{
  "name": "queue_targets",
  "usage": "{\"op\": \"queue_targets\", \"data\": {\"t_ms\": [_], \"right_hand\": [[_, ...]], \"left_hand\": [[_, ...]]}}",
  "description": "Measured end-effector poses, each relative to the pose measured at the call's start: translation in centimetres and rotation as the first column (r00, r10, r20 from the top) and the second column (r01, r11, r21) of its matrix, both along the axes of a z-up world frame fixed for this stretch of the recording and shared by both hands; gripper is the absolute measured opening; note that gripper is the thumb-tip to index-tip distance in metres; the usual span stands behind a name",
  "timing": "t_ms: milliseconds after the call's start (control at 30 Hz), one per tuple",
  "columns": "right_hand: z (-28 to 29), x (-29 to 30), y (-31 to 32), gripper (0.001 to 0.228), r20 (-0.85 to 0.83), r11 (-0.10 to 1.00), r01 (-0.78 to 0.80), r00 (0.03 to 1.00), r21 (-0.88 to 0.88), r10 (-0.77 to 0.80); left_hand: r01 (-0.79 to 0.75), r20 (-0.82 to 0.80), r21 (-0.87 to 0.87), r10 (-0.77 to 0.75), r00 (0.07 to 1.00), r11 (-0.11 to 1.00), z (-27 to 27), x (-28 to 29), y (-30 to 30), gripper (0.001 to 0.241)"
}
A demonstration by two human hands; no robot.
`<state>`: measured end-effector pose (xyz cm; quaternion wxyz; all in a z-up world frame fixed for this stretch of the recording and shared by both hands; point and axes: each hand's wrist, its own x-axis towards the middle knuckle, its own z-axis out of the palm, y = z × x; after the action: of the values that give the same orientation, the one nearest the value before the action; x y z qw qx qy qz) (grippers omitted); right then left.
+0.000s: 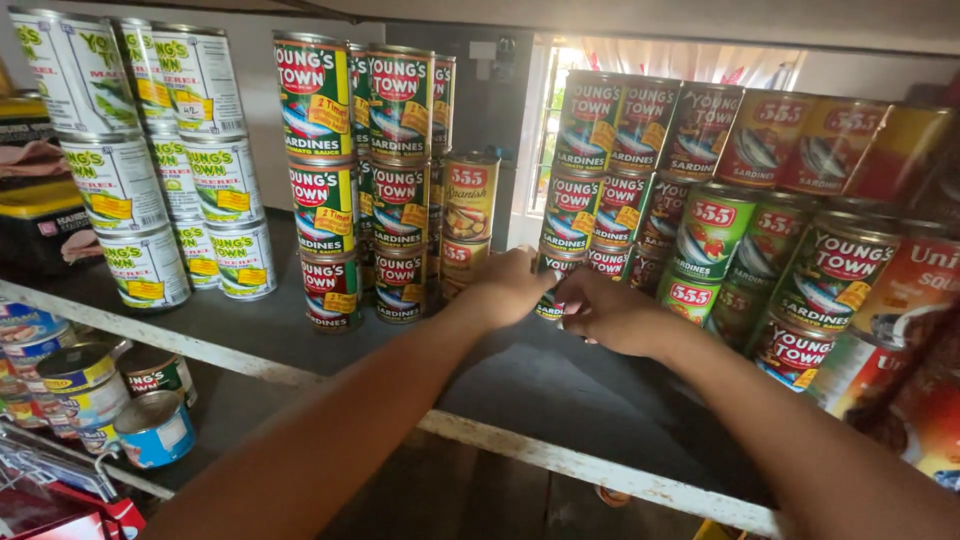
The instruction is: Organizing and stacking canned sardine and squid cans on grocery store shelves.
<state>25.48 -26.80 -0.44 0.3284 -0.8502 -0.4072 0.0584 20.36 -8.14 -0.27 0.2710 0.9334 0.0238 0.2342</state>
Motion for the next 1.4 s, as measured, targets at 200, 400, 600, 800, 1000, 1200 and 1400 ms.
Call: {"op": "queue_targets", "data": {"t_ms": [200,400,600,800,1000,1200,1400], "right_hand": [[-0.4,0.8,0.0,0.041,0.252,0.997,-0.051,0.966,-0.056,0.063],[0.5,-0.8,0.1,0.047,0.197,0.994,0.014,0.98,-0.111,0.008],[0.5,-0.4,0.2,0.044,0.267,0.99,0.064,0.963,-0.127,-0.028],[0.6,0.0,0.0,0.044,0.302,0.997,0.077,0.95,0.022,-0.08],[0.2,0.0,0.2,0.042,0.244,0.999,0.0,0.97,0.05,-0.012],[0.5,-0.5,0.4,0.048,0.236,1.0,0.023,0.971,0.02,-0.027],[1.2,-2.1,0.3,0.051,0.265,0.996,0.046,0.964,-0.074,-0.025]], "left_hand": [[0.032,-0.117,-0.056,-0.038,0.992,0.998,0.4,-0.3,0.0,0.063],[0.011,-0.247,-0.082,-0.031,0.968,0.997,1.1,-1.4,-0.6,0.077],[-0.052,-0.158,-0.18,0.024,0.987,0.982,0.4,0.1,-0.6,0.076],[-0.001,-0.028,-0.067,-0.001,1.0,0.998,-0.5,0.6,0.3,0.061],[0.034,-0.093,-0.097,-0.043,0.995,0.995,-0.6,1.1,0.5,0.055],[0.066,-0.189,-0.091,-0.082,0.979,0.994,-0.4,1.1,0.6,0.066],[0.073,-0.177,-0.155,-0.101,0.979,0.985,-1.0,1.4,0.6,0.076]]}}
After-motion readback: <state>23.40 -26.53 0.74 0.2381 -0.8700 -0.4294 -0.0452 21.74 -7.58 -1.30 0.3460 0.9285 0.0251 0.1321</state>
